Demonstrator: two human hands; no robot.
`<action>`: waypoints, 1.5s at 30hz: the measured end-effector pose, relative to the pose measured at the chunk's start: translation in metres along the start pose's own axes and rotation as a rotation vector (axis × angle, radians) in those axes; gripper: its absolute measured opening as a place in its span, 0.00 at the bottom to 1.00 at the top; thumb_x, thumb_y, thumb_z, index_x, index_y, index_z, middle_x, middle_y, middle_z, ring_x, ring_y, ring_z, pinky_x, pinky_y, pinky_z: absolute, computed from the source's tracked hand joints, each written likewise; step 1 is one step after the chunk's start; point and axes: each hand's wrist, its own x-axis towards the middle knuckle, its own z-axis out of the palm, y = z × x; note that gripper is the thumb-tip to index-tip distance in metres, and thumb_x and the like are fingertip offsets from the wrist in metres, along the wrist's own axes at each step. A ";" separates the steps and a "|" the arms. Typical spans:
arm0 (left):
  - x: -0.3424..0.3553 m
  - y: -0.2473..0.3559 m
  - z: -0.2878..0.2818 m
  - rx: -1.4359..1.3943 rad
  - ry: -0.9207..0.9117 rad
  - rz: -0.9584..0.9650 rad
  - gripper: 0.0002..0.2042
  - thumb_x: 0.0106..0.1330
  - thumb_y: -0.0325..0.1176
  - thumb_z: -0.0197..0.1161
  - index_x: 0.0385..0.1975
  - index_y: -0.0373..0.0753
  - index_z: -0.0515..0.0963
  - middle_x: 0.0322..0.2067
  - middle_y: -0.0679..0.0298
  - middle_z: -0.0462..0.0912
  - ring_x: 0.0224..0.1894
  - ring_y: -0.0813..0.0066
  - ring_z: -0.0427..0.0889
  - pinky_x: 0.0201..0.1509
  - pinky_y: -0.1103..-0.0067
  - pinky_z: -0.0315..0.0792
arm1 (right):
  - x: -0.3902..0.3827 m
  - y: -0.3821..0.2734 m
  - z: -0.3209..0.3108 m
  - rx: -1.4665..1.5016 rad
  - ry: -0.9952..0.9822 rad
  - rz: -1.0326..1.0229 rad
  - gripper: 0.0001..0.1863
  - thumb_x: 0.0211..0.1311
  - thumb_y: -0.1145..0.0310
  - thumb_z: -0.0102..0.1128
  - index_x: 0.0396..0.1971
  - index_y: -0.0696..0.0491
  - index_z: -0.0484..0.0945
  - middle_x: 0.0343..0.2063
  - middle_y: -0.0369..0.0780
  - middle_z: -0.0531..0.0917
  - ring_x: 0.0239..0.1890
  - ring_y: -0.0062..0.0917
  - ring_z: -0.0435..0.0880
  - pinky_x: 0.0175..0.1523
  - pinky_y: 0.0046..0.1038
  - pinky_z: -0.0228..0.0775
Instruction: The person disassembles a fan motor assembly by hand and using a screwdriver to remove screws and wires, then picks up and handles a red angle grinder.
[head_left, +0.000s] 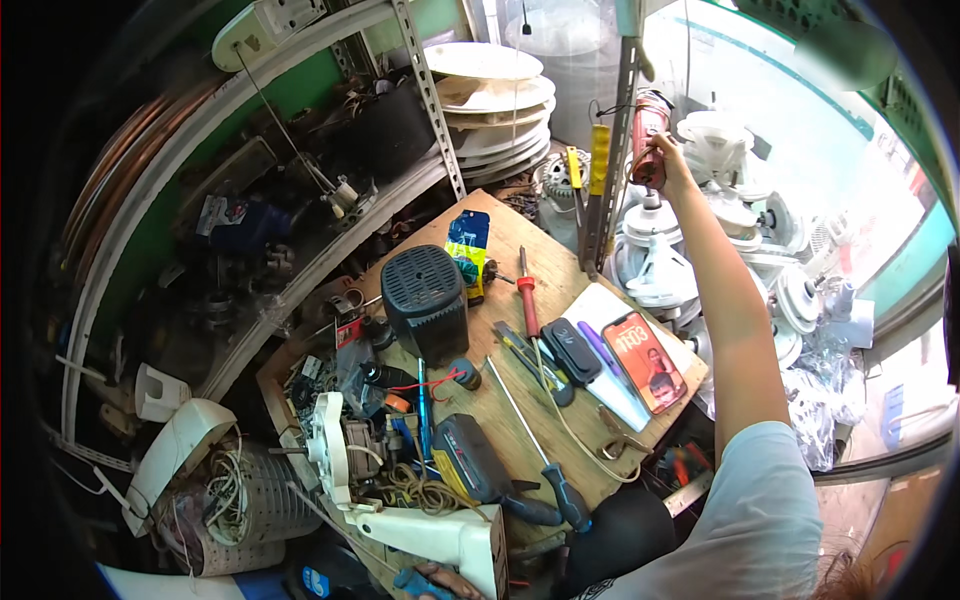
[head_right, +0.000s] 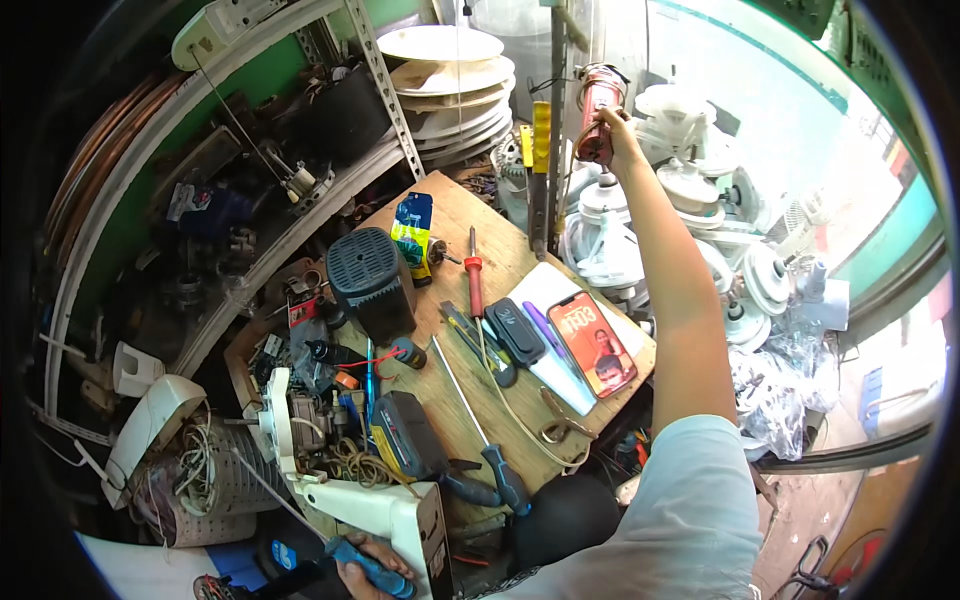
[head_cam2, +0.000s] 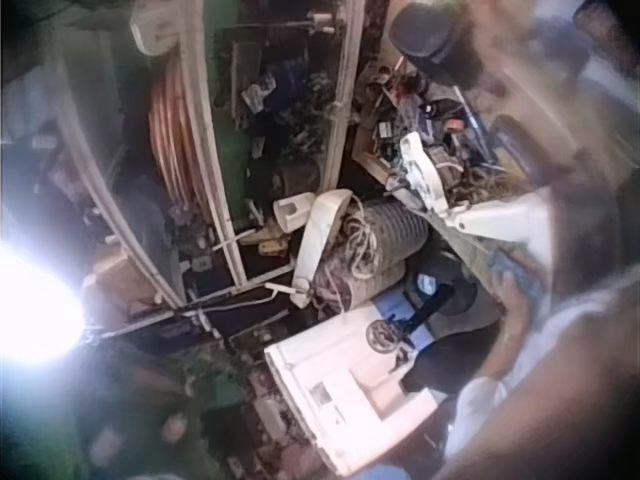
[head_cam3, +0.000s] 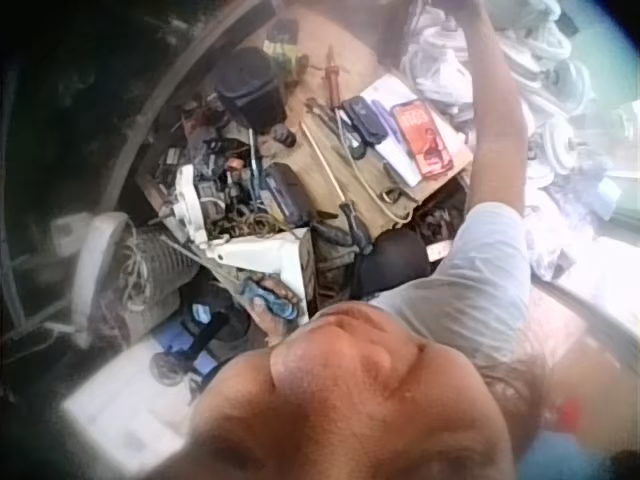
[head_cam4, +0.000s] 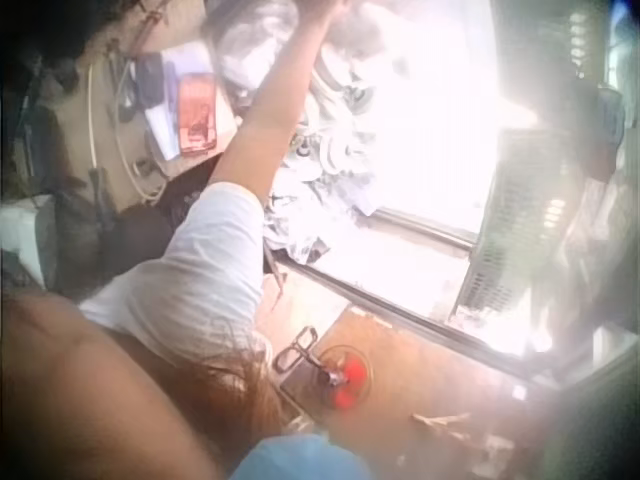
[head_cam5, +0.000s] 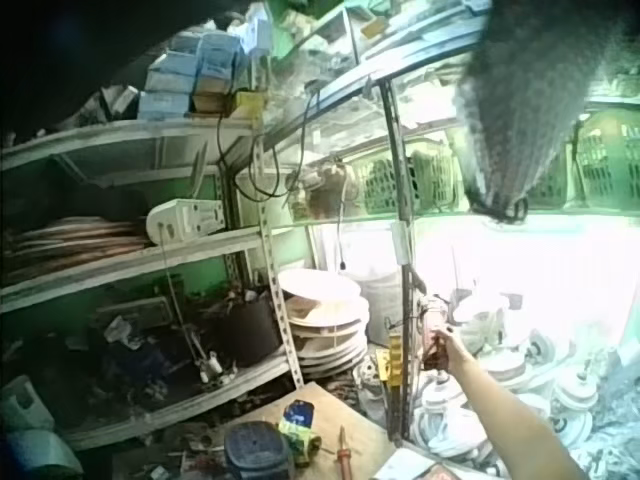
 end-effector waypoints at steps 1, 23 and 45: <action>-0.001 -0.016 -0.018 0.146 -0.003 0.016 0.31 0.72 0.61 0.57 0.59 0.39 0.65 0.30 0.60 0.76 0.29 0.70 0.76 0.31 0.73 0.76 | -0.014 -0.018 0.000 0.027 -0.010 0.075 0.21 0.56 0.64 0.67 0.47 0.51 0.69 0.30 0.40 0.80 0.26 0.30 0.83 0.30 0.38 0.82; -0.073 0.073 0.023 -0.114 -0.613 0.006 0.36 0.76 0.42 0.62 0.78 0.45 0.51 0.54 0.62 0.74 0.42 0.76 0.80 0.44 0.73 0.81 | -0.668 -0.152 0.036 0.751 -0.402 0.371 0.51 0.37 0.56 0.58 0.68 0.62 0.65 0.56 0.54 0.80 0.50 0.44 0.86 0.53 0.45 0.85; -0.080 0.138 -0.142 -0.188 -0.320 0.260 0.39 0.61 0.61 0.69 0.64 0.38 0.68 0.55 0.57 0.78 0.55 0.59 0.81 0.59 0.61 0.79 | -0.499 -0.019 0.102 -1.576 -0.149 -0.382 0.21 0.57 0.55 0.73 0.49 0.47 0.86 0.47 0.44 0.84 0.53 0.42 0.81 0.53 0.43 0.77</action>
